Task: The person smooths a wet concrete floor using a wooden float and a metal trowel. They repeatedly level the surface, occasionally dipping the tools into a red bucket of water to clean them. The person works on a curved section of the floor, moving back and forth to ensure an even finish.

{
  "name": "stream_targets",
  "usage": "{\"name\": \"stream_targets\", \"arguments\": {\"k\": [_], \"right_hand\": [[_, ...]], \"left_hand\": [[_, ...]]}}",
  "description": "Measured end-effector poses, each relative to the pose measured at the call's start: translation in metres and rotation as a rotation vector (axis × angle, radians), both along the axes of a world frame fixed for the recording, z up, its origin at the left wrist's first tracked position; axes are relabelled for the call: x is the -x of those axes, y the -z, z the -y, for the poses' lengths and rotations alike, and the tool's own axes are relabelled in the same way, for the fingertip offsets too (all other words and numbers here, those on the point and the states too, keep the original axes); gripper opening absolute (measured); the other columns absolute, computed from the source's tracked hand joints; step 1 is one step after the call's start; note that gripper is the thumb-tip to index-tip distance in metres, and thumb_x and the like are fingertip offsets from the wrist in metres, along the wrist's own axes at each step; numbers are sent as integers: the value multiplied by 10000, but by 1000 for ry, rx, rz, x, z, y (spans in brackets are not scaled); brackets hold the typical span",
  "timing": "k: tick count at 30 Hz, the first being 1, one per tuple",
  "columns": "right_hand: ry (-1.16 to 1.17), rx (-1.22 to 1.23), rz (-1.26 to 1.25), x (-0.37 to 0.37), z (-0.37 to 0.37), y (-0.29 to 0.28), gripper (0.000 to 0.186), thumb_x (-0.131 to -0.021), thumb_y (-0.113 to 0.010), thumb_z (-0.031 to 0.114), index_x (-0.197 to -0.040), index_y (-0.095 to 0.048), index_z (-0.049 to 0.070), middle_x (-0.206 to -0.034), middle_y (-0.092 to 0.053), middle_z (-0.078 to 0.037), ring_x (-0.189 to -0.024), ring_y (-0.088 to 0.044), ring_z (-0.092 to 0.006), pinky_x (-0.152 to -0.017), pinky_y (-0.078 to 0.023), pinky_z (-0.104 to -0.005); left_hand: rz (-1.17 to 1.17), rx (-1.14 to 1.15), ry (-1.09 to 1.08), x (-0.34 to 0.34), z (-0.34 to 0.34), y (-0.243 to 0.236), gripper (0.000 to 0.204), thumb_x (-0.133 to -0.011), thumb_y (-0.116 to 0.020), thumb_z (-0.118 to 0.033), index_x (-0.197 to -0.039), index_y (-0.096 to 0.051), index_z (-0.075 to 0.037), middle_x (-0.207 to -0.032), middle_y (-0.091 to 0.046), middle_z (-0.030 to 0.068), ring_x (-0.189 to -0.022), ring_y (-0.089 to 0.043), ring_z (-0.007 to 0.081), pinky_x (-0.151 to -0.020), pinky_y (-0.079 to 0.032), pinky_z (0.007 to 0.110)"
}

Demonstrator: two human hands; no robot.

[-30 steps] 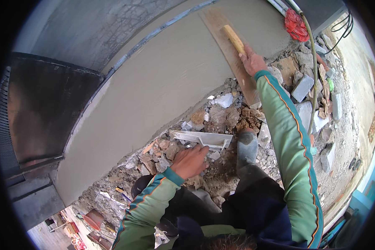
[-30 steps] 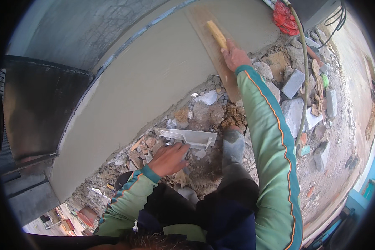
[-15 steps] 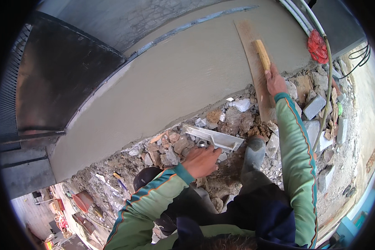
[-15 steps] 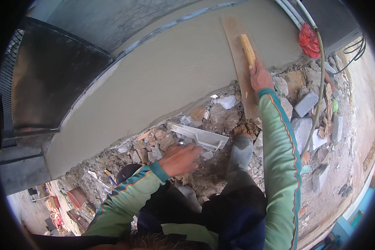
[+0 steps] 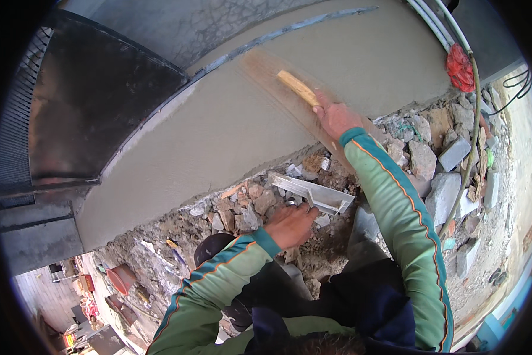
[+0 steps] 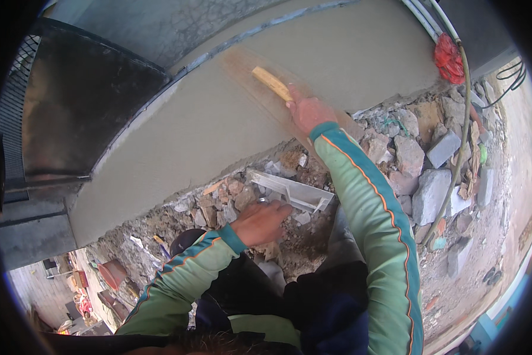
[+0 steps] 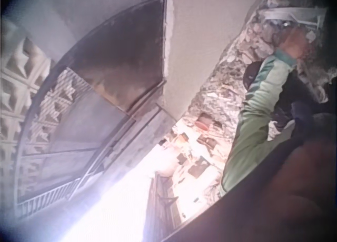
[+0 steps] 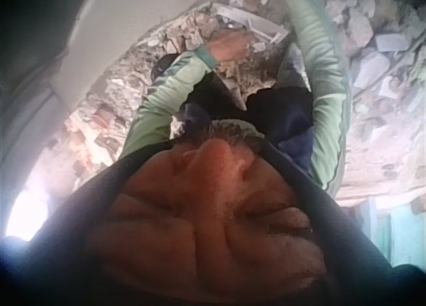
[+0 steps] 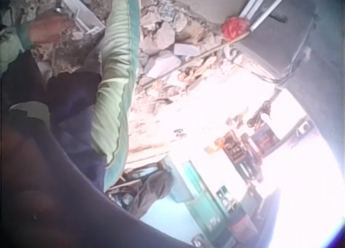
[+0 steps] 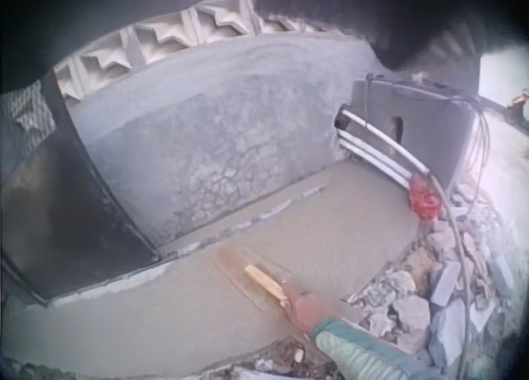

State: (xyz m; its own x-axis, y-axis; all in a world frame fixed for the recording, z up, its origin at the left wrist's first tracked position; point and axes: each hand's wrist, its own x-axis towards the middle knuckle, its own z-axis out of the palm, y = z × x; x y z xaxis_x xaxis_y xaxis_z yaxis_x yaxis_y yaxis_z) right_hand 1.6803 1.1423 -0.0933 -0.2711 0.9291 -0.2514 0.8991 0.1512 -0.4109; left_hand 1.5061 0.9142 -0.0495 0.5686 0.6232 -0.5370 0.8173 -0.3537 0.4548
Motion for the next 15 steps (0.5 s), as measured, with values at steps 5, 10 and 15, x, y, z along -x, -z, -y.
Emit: {"name": "stream_targets", "arguments": {"k": [5, 10, 15], "right_hand": [[174, -57, -28, -54, -24, 17, 570, -1046, -449, 433, -1572, -351, 237, -1129, -692, -292, -1068, -654, -490, -953, -509, -581], [423, -131, -8, -112, -39, 19, 559, -1042, -448, 421, -1538, -400, 168, -1149, -677, -311, -1080, -638, -514, -966, -493, -593], [374, -143, -116, -86, -33, 28, 554, -1037, -463, 406, -1507, -434, 112, -1146, -663, -340, -1092, -625, -531, -962, -483, -604]], "left_hand": [[36, -21, -53, 4, -1, -18, 553, -827, -738, -223, -1308, -526, -51, -1179, -601, 175, -1008, -673, 386, -863, -531, 521], [13, -27, -36, 4, 0, -40, 580, -824, -749, -219, -1328, -514, -54, -1180, -594, 179, -963, -675, 394, -830, -538, 522], [95, -53, -25, 1, 8, -39, 617, -818, -759, -218, -1353, -504, -46, -1175, -593, 195, -937, -673, 406, -817, -539, 530]]}}
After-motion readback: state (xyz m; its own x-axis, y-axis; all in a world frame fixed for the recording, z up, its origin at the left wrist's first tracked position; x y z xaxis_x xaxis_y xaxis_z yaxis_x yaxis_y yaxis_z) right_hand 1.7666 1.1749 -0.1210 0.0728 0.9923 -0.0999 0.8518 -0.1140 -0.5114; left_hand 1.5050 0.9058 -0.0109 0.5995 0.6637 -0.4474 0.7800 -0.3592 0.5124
